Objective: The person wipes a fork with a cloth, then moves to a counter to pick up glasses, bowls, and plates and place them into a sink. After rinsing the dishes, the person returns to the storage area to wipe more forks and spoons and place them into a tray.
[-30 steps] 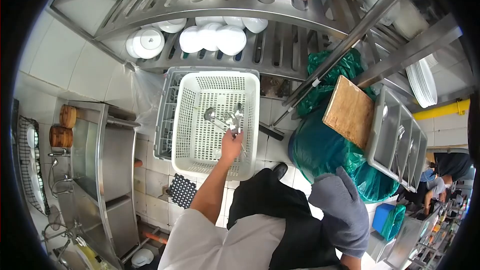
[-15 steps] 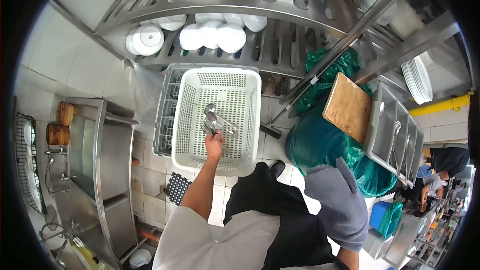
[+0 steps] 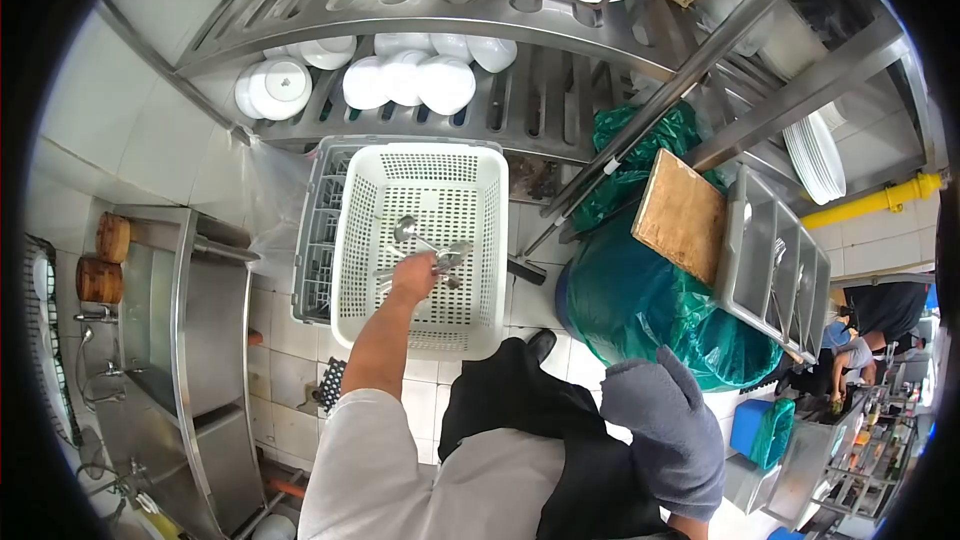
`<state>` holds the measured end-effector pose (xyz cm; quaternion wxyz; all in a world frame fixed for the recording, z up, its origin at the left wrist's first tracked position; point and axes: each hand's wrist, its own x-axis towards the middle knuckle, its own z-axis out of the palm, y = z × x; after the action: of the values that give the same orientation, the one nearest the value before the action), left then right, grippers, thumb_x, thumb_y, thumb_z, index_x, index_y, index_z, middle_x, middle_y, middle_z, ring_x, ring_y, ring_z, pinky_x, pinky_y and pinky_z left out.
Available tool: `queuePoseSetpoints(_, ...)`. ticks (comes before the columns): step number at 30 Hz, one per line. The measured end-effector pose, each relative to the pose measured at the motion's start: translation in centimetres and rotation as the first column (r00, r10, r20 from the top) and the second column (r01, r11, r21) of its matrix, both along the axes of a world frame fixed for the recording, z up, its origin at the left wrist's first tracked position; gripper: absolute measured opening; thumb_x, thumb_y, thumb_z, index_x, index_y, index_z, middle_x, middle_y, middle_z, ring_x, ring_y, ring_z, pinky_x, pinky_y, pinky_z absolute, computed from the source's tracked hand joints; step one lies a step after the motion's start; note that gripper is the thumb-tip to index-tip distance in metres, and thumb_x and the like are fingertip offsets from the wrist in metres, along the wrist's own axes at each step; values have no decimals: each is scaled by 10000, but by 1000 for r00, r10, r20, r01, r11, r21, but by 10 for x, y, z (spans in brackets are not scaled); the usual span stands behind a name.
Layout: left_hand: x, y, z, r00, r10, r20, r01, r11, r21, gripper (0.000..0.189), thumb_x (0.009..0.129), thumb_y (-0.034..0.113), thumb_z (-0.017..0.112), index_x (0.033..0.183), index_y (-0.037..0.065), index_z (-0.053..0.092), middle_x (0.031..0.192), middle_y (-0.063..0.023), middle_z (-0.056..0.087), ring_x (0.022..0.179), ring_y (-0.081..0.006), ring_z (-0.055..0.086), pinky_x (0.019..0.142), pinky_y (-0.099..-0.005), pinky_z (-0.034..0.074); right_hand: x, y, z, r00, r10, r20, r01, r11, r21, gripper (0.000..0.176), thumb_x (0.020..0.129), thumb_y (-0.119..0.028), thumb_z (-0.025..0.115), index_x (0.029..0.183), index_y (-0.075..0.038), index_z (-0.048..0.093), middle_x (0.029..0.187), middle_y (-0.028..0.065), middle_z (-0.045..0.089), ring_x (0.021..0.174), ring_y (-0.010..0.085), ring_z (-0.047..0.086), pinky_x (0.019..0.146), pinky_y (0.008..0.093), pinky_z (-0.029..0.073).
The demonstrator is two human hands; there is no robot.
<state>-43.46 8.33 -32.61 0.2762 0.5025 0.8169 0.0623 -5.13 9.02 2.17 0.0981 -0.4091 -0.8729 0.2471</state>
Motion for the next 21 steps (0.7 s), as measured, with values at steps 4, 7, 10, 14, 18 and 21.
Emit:
queuePoseSetpoints(4,7,-15,9,963,-194,-186,194,981,-16,226,774,84,612,998,67,583,1025,-138,595,1009,-298,571,835,-406,495,2,-4,0,1000,-26,-12,26,1000,-8,359,701,56,637,1026,-98,630,1044,26,644,1017,179,605,1026,313,393)
queuePoseSetpoints(7,13,-22,11,962,-143,-232,178,974,137,270,769,50,601,1033,67,546,1052,-140,580,1048,-299,549,839,-411,492,2,-6,0,999,-48,-25,48,999,-19,357,699,60,638,1021,-95,633,1038,25,648,1011,177,609,1024,311,394)
queuePoseSetpoints(10,12,-10,17,962,272,11,-270,953,139,294,813,79,583,1083,2,495,879,-191,631,837,-364,615,757,-456,496,-1,-8,2,997,-67,-43,65,997,-44,356,697,64,639,1016,-93,636,1032,25,652,1005,175,613,1022,310,396)
queuePoseSetpoints(14,4,12,-12,733,655,185,-680,707,192,346,888,266,560,1082,-18,520,878,-206,651,829,-374,629,732,-465,491,-5,-11,3,991,-117,-69,111,991,-77,353,694,69,640,1010,-89,639,1025,25,657,997,173,617,1019,309,398)
queuePoseSetpoints(18,-2,26,-30,715,688,126,-698,712,70,482,824,428,625,1004,-19,607,899,-204,656,857,-365,636,762,-460,499,-6,-16,5,975,-204,-87,193,974,-120,351,691,74,641,1004,-86,643,1017,24,662,989,170,622,1016,307,400)
queuePoseSetpoints(21,-7,36,-29,657,740,147,-746,666,-17,554,744,499,682,941,-17,652,927,-194,668,886,-355,642,779,-439,508,-5,-19,4,970,-232,-72,224,968,-111,350,689,76,641,1000,-84,645,1013,24,665,985,169,625,1014,306,401)
